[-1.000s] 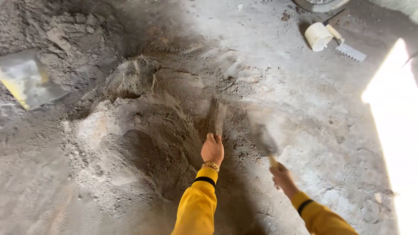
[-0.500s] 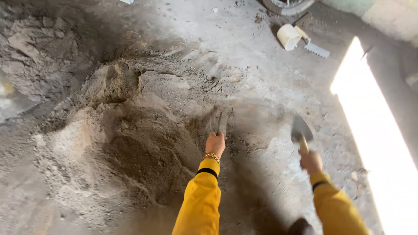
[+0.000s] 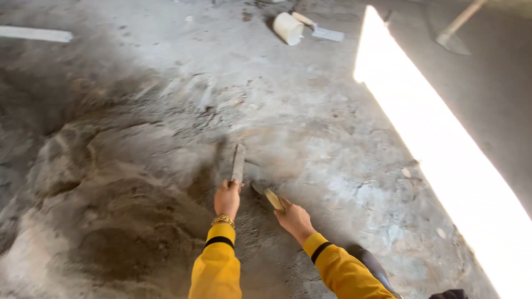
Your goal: The person mixes dry cement and sand together on the floor using a trowel and a wooden lathe.
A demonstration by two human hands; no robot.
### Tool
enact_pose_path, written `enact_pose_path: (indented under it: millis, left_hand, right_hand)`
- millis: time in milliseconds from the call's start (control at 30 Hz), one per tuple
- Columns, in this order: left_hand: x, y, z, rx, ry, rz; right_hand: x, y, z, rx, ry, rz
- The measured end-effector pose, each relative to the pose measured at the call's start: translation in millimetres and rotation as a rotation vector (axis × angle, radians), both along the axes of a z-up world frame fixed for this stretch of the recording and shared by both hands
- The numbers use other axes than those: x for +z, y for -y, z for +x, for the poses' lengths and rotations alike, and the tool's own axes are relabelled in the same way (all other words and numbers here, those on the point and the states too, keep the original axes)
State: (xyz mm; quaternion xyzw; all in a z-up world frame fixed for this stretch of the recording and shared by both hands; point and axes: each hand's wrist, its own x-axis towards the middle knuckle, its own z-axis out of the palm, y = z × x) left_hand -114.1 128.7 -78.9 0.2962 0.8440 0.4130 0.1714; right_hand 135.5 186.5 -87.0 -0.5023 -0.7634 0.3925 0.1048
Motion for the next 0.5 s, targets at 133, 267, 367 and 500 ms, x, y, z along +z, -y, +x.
enact_pose_path:
  millis: [133, 267, 367, 500]
  left_hand:
    - [35, -14, 22, 0.002, 0.069, -0.029]
    - [18, -34, 32, -0.030, 0.013, -0.140]
    - [20, -38, 40, -0.065, 0.082, -0.213]
    - [10, -38, 43, -0.082, 0.055, -0.249]
  right_hand:
    - [24, -55, 83, -0.077, 0.394, 0.276]
    - [-21, -135, 261, -0.616, 0.408, 0.156]
    - [13, -119, 337, -1.167, -0.052, -0.214]
    - [-44, -113, 351, -1.291, -0.286, -0.357]
